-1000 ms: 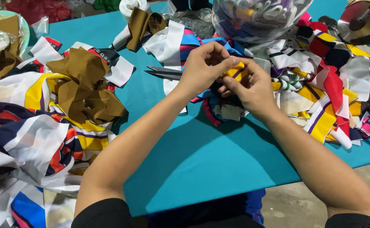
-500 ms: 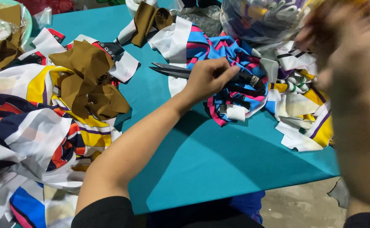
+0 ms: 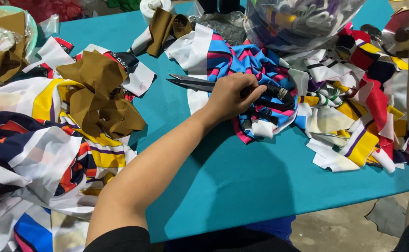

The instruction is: Folding small strips of fabric and trimming fabric scraps using scissors on a work table.

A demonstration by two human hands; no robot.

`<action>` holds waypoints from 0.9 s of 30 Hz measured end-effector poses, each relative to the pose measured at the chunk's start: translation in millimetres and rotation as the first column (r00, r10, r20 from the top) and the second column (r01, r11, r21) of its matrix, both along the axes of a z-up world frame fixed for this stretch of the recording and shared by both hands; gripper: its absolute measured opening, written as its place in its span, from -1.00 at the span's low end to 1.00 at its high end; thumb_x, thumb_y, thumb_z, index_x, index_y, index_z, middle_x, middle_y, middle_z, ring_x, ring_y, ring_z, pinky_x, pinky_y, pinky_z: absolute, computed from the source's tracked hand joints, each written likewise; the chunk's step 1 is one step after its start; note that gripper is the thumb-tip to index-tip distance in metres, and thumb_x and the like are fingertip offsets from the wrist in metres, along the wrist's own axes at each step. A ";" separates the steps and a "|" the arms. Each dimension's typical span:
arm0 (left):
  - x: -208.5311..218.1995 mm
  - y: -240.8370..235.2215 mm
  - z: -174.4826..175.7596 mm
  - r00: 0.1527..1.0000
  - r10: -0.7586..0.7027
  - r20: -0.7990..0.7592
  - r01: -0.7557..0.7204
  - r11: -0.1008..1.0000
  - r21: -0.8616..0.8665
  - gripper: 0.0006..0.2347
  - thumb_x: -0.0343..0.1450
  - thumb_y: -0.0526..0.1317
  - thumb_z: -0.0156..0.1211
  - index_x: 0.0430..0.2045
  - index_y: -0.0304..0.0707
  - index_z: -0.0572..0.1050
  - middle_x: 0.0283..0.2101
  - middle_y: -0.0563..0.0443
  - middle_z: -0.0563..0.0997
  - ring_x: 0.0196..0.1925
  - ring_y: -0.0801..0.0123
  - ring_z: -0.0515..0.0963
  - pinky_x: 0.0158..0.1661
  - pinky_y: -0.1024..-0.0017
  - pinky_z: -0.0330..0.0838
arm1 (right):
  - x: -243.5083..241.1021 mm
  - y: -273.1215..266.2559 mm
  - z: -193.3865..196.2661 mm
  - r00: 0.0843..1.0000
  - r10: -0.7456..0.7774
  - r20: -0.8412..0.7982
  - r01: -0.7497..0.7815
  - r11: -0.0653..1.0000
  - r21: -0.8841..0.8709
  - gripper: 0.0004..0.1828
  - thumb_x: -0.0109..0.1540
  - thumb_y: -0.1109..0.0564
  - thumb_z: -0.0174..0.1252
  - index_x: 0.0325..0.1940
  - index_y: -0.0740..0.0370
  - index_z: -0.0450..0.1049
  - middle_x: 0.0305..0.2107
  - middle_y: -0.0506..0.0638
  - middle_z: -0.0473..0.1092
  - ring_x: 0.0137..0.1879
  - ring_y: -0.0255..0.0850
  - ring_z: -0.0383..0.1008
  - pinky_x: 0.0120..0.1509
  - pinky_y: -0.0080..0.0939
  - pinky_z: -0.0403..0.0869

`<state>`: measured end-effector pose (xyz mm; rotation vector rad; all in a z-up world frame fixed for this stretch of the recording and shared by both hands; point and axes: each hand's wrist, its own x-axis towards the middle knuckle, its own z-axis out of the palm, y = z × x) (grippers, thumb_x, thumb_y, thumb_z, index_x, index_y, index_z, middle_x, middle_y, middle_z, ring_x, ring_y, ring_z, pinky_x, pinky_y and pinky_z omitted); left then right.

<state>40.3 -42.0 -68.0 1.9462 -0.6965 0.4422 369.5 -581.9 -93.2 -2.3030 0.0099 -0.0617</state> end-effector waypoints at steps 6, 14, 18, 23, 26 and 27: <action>2.4 -1.5 -4.8 1.000 0.016 0.021 -0.016 1.000 0.024 -0.80 0.48 -0.16 0.18 -0.58 -0.13 0.52 -0.64 -0.04 0.58 -0.54 0.33 0.54 -0.45 0.52 0.46 | 23.6 12.0 -62.2 0.972 -0.165 -0.165 0.141 0.979 -0.144 -0.34 0.50 -0.56 -0.18 0.23 -0.01 0.40 -0.13 -0.04 0.35 -0.07 -0.21 0.33 0.10 -0.02 0.29; -1.4 -4.6 -5.2 0.941 -0.004 0.339 -0.031 0.995 0.100 -0.80 0.50 -0.27 0.25 -0.54 -0.22 0.40 -0.56 0.04 0.43 -0.52 0.33 0.40 -0.44 0.41 0.28 | -372.8 290.3 195.7 0.938 0.338 0.078 -0.144 0.584 -0.799 -0.40 0.50 -0.12 0.18 0.47 0.37 0.40 -0.33 0.25 0.59 -0.36 0.01 0.62 -0.43 -0.09 0.55; -7.0 -5.0 -0.1 0.935 -0.038 0.352 -0.010 0.991 0.136 -0.79 0.51 -0.27 0.23 -0.53 -0.25 0.37 -0.52 0.00 0.45 -0.47 0.24 0.41 -0.48 0.35 0.28 | -359.5 284.3 152.0 0.760 0.575 0.302 -0.298 0.722 -0.625 -0.62 0.15 0.26 0.25 0.05 0.33 0.44 -0.19 0.06 0.52 -0.04 0.02 0.49 -0.05 0.01 0.40; -13.7 -11.7 5.0 0.879 -0.092 0.469 0.008 0.984 0.178 -0.76 0.53 -0.23 0.20 -0.52 -0.32 0.37 -0.51 -0.04 0.39 -0.50 0.18 0.34 -0.47 0.31 0.28 | -301.3 252.4 61.5 0.708 0.545 0.448 -0.298 0.807 -0.510 -0.66 0.28 0.13 0.36 -0.36 0.24 0.29 -0.37 0.08 0.30 -0.12 0.03 0.22 -0.06 0.05 0.28; -18.6 -17.8 5.1 0.859 -0.183 0.478 0.083 0.971 0.223 -0.81 0.54 -0.25 0.16 -0.46 -0.32 0.42 -0.44 -0.07 0.46 -0.43 0.15 0.43 -0.45 0.29 0.34 | -294.4 233.1 44.1 0.771 0.390 0.503 -0.190 0.896 -0.403 -0.25 0.62 -0.08 -0.01 -0.64 0.26 0.18 -0.73 -0.02 0.02 -0.59 -0.17 0.03 -0.43 -0.03 0.00; -20.6 -20.0 5.5 0.856 -0.199 0.476 0.086 0.965 0.249 -0.82 0.53 -0.26 0.20 -0.47 -0.30 0.43 -0.44 -0.04 0.46 -0.42 0.18 0.43 -0.45 0.32 0.35 | -298.8 233.3 47.8 0.815 0.325 0.480 -0.207 0.936 -0.283 -0.27 0.62 -0.08 -0.05 -0.62 0.24 0.13 -0.70 -0.07 0.00 -0.55 -0.23 -0.01 -0.42 -0.08 -0.04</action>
